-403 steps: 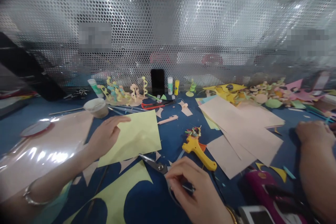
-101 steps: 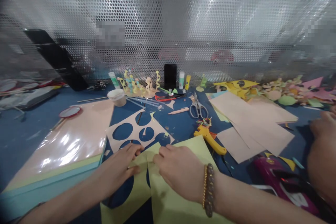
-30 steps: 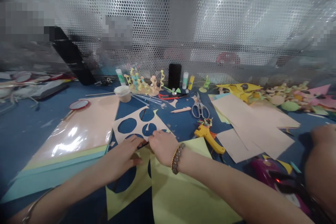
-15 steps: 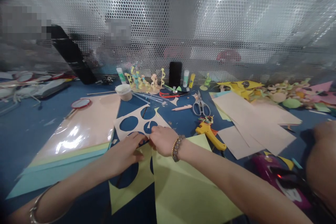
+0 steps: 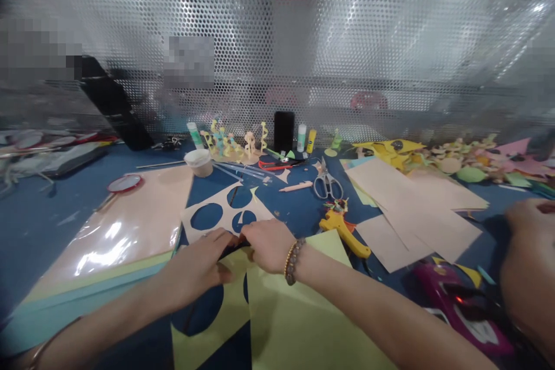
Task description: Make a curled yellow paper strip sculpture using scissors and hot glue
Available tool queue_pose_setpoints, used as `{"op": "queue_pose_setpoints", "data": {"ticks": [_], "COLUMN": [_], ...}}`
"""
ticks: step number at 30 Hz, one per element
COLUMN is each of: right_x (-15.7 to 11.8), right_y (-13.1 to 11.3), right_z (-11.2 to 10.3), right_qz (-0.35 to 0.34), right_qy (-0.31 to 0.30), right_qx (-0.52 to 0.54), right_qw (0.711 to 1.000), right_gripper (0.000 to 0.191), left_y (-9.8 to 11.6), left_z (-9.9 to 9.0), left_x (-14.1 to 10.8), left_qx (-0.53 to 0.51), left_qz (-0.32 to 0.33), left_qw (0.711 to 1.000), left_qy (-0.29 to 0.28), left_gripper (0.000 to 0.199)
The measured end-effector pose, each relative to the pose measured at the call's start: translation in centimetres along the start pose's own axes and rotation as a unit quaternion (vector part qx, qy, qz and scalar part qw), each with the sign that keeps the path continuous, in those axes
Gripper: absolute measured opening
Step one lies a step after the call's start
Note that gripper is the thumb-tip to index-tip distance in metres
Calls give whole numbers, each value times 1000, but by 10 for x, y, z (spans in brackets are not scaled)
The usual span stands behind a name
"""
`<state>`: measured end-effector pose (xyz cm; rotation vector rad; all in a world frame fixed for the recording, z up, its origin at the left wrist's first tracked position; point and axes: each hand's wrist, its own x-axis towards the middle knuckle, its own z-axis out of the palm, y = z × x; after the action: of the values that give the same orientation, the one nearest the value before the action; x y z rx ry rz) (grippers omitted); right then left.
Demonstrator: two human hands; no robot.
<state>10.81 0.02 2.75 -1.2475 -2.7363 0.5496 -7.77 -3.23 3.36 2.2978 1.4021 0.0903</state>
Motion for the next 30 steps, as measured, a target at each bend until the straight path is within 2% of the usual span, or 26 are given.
{"op": "queue_pose_setpoints", "data": {"ticks": [5, 9, 11, 13, 14, 17, 20, 22, 25, 27, 30], "right_x": [0, -2, -4, -6, -6, -1, 11, 19, 25, 27, 28], "right_y": [3, 12, 21, 30, 34, 42, 46, 47, 48, 48, 47], "right_z": [-10, -16, -15, -13, -11, -8, -7, -7, -8, -9, -9], "right_qz": [4, 37, 66, 93, 106, 147, 186, 210, 244, 261, 277], "right_qy": [47, 109, 123, 123, 125, 143, 157, 157, 160, 167, 175], "right_qx": [94, 169, 192, 207, 213, 236, 282, 320, 380, 422, 478], "right_qw": [994, 979, 971, 966, 963, 950, 928, 911, 878, 852, 815], "right_gripper": [5, 27, 31, 28, 28, 40, 48, 44, 38, 36, 35], "left_y": [5, -14, -33, -51, -59, -70, -66, -60, -57, -59, -64], "left_z": [-17, -42, -56, -64, -66, -57, -43, -38, -36, -35, -32], "left_x": [-4, -4, 0, 6, 10, 21, 28, 29, 28, 28, 29], "left_qx": [-22, -65, -116, -244, -329, -402, -439, -460, -477, -480, -472], "left_qz": [-27, -50, -81, -126, -146, -175, -182, -177, -178, -182, -187], "left_qw": [999, 996, 987, 952, 919, 884, 870, 862, 854, 851, 848], "left_qy": [-5, 22, 71, 135, 162, 161, 131, 115, 104, 111, 153], "left_gripper": [8, 25, 36, 35, 31, 29, 34, 42, 66, 78, 77]}}
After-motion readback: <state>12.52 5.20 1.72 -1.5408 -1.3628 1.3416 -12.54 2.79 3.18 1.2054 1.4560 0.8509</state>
